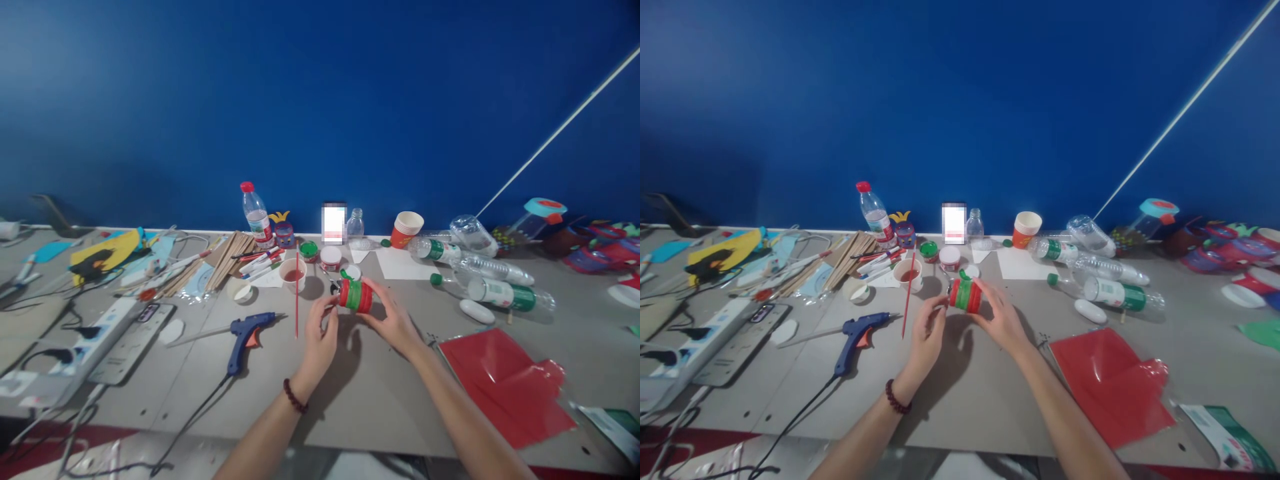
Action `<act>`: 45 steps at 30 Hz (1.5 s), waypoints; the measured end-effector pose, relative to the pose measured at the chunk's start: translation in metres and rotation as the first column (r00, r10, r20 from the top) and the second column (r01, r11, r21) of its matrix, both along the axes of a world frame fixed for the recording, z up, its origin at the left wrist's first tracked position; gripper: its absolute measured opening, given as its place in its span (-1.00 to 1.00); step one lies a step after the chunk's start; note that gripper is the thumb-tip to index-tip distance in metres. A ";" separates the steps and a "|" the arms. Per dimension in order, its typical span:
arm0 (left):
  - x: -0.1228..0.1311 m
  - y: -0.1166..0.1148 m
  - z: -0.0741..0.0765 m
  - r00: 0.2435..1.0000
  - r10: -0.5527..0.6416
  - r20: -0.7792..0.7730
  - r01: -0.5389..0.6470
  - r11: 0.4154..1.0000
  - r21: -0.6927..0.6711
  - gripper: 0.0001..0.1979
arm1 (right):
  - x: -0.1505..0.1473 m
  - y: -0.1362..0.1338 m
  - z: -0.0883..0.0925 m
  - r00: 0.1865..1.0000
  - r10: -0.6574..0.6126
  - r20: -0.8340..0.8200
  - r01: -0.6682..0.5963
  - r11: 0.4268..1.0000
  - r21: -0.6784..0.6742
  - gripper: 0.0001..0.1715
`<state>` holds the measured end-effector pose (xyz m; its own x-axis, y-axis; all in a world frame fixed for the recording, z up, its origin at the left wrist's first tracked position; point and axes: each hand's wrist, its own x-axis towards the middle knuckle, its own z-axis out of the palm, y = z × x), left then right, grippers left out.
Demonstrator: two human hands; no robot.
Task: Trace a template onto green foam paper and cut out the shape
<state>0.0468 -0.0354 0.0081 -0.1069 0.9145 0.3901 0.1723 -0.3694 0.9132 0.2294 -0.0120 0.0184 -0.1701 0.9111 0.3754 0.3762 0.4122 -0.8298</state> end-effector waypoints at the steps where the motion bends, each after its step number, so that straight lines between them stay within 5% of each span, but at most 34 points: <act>1: 0.000 0.000 0.000 1.000 -0.009 0.000 0.009 1.000 0.012 -0.79 | 0.000 0.001 -0.002 1.000 -0.001 0.008 0.001 1.000 -0.001 -0.26; 6: 0.000 -0.008 0.005 0.987 0.008 -0.159 0.014 0.991 0.134 -0.74 | -0.006 0.000 -0.013 0.999 0.005 -0.049 -0.008 0.998 -0.056 -0.21; 9: 0.001 -0.014 0.006 0.982 0.054 -0.182 -0.023 0.985 0.172 -0.58 | -0.016 -0.001 -0.017 0.954 0.005 -0.300 -0.058 0.984 -0.168 -0.08; 12: 0.002 -0.016 0.004 0.989 0.043 -0.144 -0.021 0.989 0.149 -0.45 | -0.022 0.000 -0.019 0.757 -0.042 -0.652 -0.234 0.915 -0.330 -0.20; 15: 0.005 -0.015 0.002 0.988 0.011 -0.155 0.008 0.992 0.125 -0.36 | -0.021 0.004 -0.018 0.541 -0.120 -0.832 -0.462 0.785 -0.413 -0.45; 19: 0.008 -0.011 0.000 0.971 -0.026 -0.236 0.066 0.985 0.161 -0.26 | -0.014 0.008 -0.016 0.449 -0.185 -0.874 -0.588 0.676 -0.445 -0.46; 25: 0.011 -0.010 -0.006 0.945 -0.089 -0.314 0.156 0.969 0.194 -0.08 | -0.010 0.005 -0.020 0.537 -0.093 -0.839 -0.547 0.718 -0.430 -0.63; 30: 0.006 -0.011 -0.008 0.976 -0.218 -0.028 0.219 0.975 0.033 -0.16 | -0.006 0.000 -0.016 0.623 0.062 -0.780 -0.561 0.730 -0.390 -0.25; 35: 0.001 -0.008 -0.004 0.886 -0.320 0.335 0.380 0.915 -0.132 -0.37 | 0.000 -0.002 -0.005 0.647 0.194 -0.738 -0.673 0.600 -0.432 -0.06; 37: 0.000 -0.006 0.000 0.860 -0.341 0.380 0.421 0.894 -0.150 -0.33 | 0.002 -0.002 -0.004 0.642 0.246 -0.726 -0.709 0.550 -0.441 -0.03; 45: -0.003 -0.007 0.005 0.829 -0.370 0.419 0.448 0.888 -0.103 -0.30 | 0.006 0.001 -0.011 0.640 0.345 -0.687 -0.744 0.503 -0.440 0.06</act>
